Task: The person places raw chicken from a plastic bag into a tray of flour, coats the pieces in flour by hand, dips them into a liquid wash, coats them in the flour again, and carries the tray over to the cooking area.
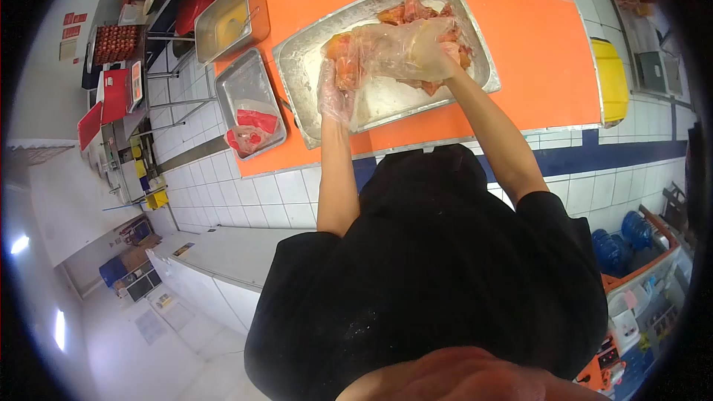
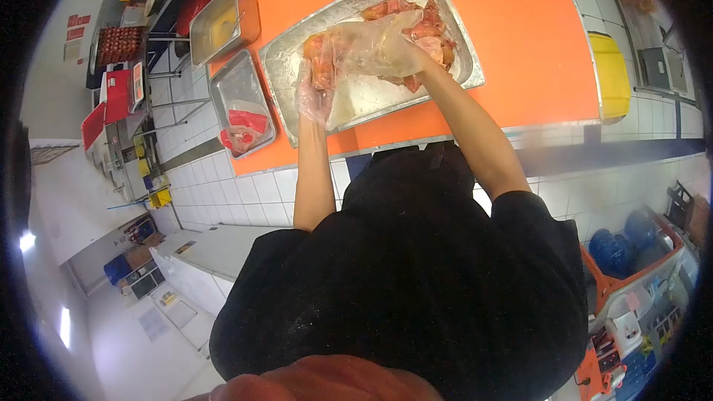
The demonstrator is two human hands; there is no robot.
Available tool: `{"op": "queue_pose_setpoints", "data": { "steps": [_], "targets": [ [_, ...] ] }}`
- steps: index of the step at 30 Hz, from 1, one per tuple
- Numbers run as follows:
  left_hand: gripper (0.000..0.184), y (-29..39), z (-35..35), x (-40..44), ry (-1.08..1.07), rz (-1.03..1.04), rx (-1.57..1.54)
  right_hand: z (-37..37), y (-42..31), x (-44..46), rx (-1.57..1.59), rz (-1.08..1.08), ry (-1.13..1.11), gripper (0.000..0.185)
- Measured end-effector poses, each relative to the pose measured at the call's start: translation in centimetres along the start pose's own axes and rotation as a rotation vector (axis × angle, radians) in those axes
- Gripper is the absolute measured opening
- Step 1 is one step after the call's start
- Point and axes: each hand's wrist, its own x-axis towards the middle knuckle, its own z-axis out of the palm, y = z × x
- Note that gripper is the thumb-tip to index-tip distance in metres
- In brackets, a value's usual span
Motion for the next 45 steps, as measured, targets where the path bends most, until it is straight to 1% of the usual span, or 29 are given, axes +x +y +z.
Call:
{"op": "queue_pose_setpoints", "data": {
  "steps": [1,4,7,10,12,13,16,19,22,25,29,30,32,33,35,38,40,42,44,45],
  "targets": [
    [0.041,0.1,0.6,-0.2,0.036,-0.026,0.011,-0.2,-0.1,0.2,0.021,-0.002,0.012,0.037],
    [0.040,-1.6,-2.1,2.0,-0.128,-0.090,0.018,-0.8,-0.2,0.3,0.091,-0.006,0.034,0.037],
    [0.039,-2.3,-1.0,2.2,-0.081,-0.134,-0.027,-1.2,-0.1,0.5,0.141,-0.008,0.046,0.036],
    [0.035,-2.4,1.4,1.3,-0.053,-0.036,-0.078,-2.0,-0.2,0.0,0.164,-0.011,0.055,0.036],
    [0.036,-3.4,-1.3,3.7,0.044,-0.009,-0.131,-2.7,-0.6,-0.7,0.154,-0.011,0.058,0.036],
    [0.037,-3.1,-1.8,4.3,0.089,0.003,-0.159,-3.1,-1.0,-1.1,0.138,-0.011,0.052,0.035],
    [0.039,-2.1,-1.7,4.8,0.138,0.078,-0.213,-4.3,-2.4,-2.2,0.081,-0.015,0.047,0.035],
    [0.039,-2.1,-0.1,5.0,0.198,0.032,-0.158,-5.6,-3.3,-3.0,0.034,-0.027,0.060,0.035],
    [0.037,-2.9,1.7,5.0,0.192,0.164,-0.039,-6.7,-4.3,-3.4,-0.046,-0.035,0.060,0.035],
    [0.036,-2.1,1.4,6.0,0.331,0.229,-0.058,-7.7,-5.5,-3.7,-0.205,-0.048,0.098,0.035],
    [0.036,-0.3,-2.8,8.4,0.237,0.180,-0.223,-8.1,-6.1,-3.8,-0.441,-0.063,0.368,0.029],
    [0.037,-0.2,-3.6,9.3,0.195,0.164,-0.237,-8.0,-6.3,-3.4,-0.522,-0.069,0.286,0.033],
    [0.038,-1.3,-6.7,11.2,0.015,0.136,-0.260,-7.5,-6.5,-2.6,-0.681,-0.070,0.119,0.040],
    [0.039,-1.9,-8.2,12.1,-0.074,0.120,-0.268,-6.8,-6.7,-2.2,-0.684,-0.122,0.133,0.040],
    [0.038,-2.2,-3.7,10.2,0.166,0.133,-0.128,-4.4,-7.9,-1.3,-0.678,-0.226,0.150,0.038],
    [0.039,-4.1,-0.7,9.6,0.202,0.158,-0.104,0.0,-9.0,-1.6,-0.622,-0.387,0.157,0.024],
    [0.040,-4.5,0.9,8.7,0.189,0.155,-0.087,-1.6,-8.2,-0.1,-0.563,-0.344,0.208,0.030],
    [0.040,-4.1,1.6,8.2,0.182,0.156,-0.048,-2.0,-8.4,0.5,-0.546,-0.281,0.199,0.034],
    [0.040,-3.9,1.9,7.8,0.184,0.158,0.008,-1.6,-10.0,0.2,-0.573,-0.193,0.129,0.035],
    [0.038,-3.9,1.9,7.5,0.198,0.196,0.012,-1.3,-10.4,-0.1,-0.591,-0.184,0.112,0.035]
  ]
}}
